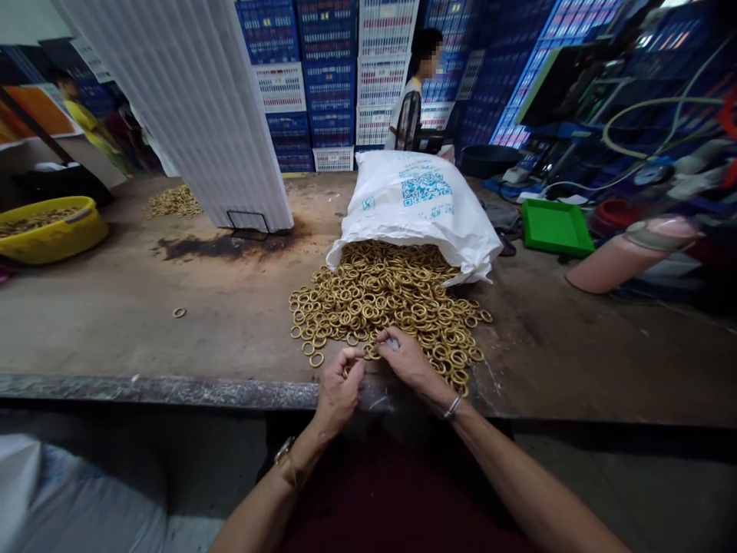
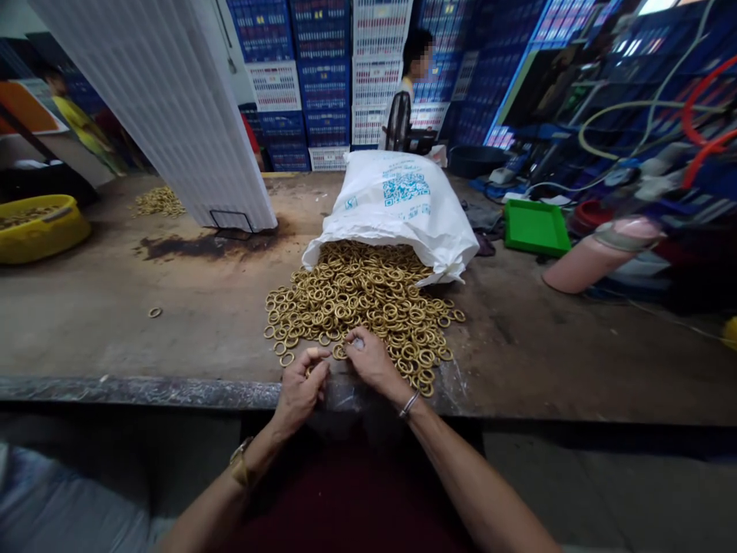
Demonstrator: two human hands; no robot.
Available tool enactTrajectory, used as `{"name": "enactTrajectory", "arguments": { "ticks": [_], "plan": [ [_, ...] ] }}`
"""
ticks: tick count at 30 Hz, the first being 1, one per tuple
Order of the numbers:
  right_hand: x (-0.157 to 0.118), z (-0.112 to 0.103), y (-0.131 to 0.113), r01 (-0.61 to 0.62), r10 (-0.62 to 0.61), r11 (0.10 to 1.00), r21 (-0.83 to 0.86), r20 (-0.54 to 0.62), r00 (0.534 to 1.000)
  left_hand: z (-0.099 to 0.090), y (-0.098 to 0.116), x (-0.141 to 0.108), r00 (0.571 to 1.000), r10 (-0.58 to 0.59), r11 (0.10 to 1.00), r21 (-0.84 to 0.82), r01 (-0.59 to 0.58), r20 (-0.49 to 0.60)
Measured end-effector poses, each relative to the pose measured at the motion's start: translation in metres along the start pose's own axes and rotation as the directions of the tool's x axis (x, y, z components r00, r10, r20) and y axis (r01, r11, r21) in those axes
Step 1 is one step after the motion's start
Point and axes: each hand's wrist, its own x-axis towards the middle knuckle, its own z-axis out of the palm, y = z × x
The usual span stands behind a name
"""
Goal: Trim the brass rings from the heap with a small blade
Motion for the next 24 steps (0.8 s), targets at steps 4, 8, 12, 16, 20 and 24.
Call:
{"name": "enactTrajectory", "arguments": {
  "ticks": [4,8,12,16,20,24],
  "plan": [
    [-0.01,0.0,-0.007,-0.254,0.18,0.89,0.379,0.22,0.959,0.003,-0.002,0.0,0.966,0.235,0.943,0.217,-0.253,0.106],
    [-0.019,0.002,-0.008,-0.374,0.226,0.773,0.512,0.329,0.917,0.005,-0.002,0.001,0.961,0.24,0.942,0.206,-0.265,0.136],
    [-0.021,0.004,-0.008,-0.286,0.192,0.839,0.463,0.239,0.952,0.006,-0.002,0.0,0.988,0.106,0.982,0.144,-0.122,0.113],
    [-0.022,0.003,-0.013,-0.202,0.153,0.922,0.329,0.17,0.974,0.006,-0.001,-0.001,0.988,-0.081,0.994,0.085,0.07,0.135],
    [-0.022,0.003,-0.013,-0.178,0.123,0.935,0.305,0.193,0.974,0.007,0.001,-0.002,0.964,-0.159,0.986,-0.02,0.167,0.215],
    [-0.019,0.005,-0.001,-0.185,0.135,0.931,0.315,0.174,0.975,0.007,0.003,-0.005,0.956,-0.172,0.975,-0.099,0.199,0.236]
  ]
}}
